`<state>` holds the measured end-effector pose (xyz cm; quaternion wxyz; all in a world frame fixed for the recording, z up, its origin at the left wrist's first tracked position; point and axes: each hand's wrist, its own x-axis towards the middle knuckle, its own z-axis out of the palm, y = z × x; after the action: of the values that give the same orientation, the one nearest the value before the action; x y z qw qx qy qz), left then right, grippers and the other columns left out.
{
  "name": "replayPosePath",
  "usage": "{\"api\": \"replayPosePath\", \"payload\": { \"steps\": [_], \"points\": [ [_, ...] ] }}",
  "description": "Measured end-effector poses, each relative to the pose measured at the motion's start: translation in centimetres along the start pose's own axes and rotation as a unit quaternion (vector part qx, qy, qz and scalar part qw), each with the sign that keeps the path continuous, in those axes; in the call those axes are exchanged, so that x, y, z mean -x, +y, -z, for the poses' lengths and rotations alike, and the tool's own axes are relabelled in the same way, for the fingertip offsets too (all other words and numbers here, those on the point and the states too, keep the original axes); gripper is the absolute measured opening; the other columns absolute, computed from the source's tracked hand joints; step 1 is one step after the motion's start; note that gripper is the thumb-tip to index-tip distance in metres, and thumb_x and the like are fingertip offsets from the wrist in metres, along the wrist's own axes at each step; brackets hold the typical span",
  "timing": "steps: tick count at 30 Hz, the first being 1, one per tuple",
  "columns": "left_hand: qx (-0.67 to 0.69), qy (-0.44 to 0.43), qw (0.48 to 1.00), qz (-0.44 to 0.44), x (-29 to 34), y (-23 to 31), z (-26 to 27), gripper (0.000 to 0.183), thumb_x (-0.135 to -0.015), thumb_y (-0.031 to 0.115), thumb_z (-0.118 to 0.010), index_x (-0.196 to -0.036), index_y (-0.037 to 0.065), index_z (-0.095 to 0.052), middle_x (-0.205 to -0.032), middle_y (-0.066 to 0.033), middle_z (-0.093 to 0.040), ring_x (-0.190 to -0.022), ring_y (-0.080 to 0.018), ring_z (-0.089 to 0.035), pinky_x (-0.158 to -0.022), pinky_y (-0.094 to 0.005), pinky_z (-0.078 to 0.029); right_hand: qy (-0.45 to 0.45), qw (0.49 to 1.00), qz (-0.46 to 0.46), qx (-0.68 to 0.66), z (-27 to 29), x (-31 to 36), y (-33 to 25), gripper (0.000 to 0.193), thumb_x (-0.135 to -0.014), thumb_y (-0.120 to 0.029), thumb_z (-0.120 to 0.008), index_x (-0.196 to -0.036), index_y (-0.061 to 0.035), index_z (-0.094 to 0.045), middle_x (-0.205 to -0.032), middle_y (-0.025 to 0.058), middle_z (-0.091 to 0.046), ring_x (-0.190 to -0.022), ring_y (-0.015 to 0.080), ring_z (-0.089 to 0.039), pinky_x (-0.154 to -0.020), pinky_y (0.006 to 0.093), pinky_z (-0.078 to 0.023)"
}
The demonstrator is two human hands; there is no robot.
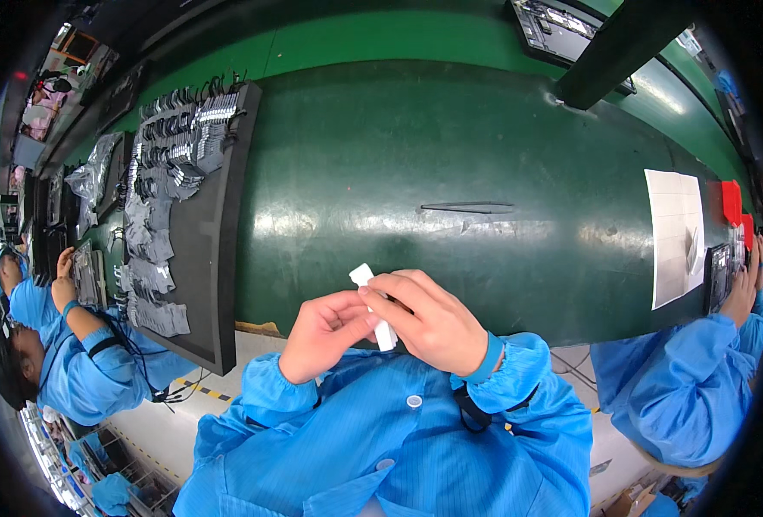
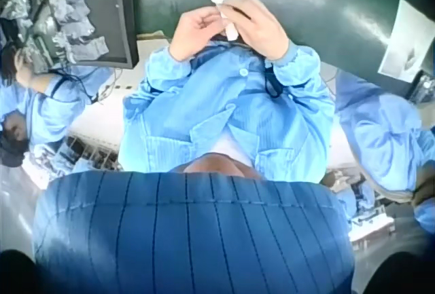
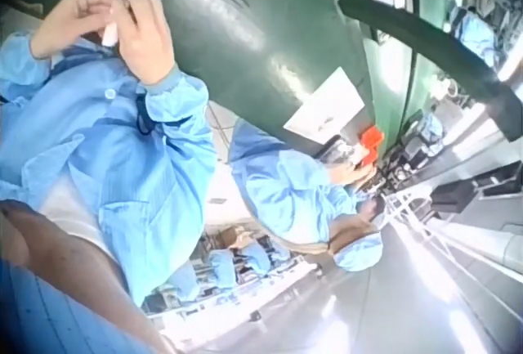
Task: Connecting ribbon cables and internal components within a tablet casing on an assembly line.
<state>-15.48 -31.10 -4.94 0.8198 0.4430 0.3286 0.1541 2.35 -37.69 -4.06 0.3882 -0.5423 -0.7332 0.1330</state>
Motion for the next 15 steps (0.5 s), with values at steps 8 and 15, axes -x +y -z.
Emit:
{"api": "replayPosePath", "payload": {
  "steps": [8,15],
  "points": [
    [0.096,0.043,0.994,-0.013,-0.13,-0.20,0.58,0.029,-0.099,0.017,-0.053,-0.115,-0.006,-0.059,-0.103,-0.0131,-0.067,-0.089,-0.0181,-0.066,-0.078,-0.0297,-0.056,-0.055,0.998,0.026,0.004,0.93,0.13,0.03,0.051,-0.067,-0.008,-0.072,-0.117,-0.0081,-0.063,-0.126,0.0047,-0.059,-0.110,0.0262,-0.057,-0.087,0.0366,-0.047],
    [0.016,0.045,0.997,-0.052,-0.08,-0.24,-0.16,0.022,-0.096,0.011,-0.057,-0.112,-0.005,-0.061,-0.096,-0.0099,-0.068,-0.085,-0.0149,-0.066,-0.073,-0.0261,-0.055,-0.019,0.998,0.017,-0.052,0.81,0.47,0.40,0.040,-0.066,-0.004,-0.075,-0.105,-0.0125,-0.068,-0.121,0.0051,-0.061,-0.107,0.0259,-0.058,-0.085,0.0372,-0.047]
  ]
}}
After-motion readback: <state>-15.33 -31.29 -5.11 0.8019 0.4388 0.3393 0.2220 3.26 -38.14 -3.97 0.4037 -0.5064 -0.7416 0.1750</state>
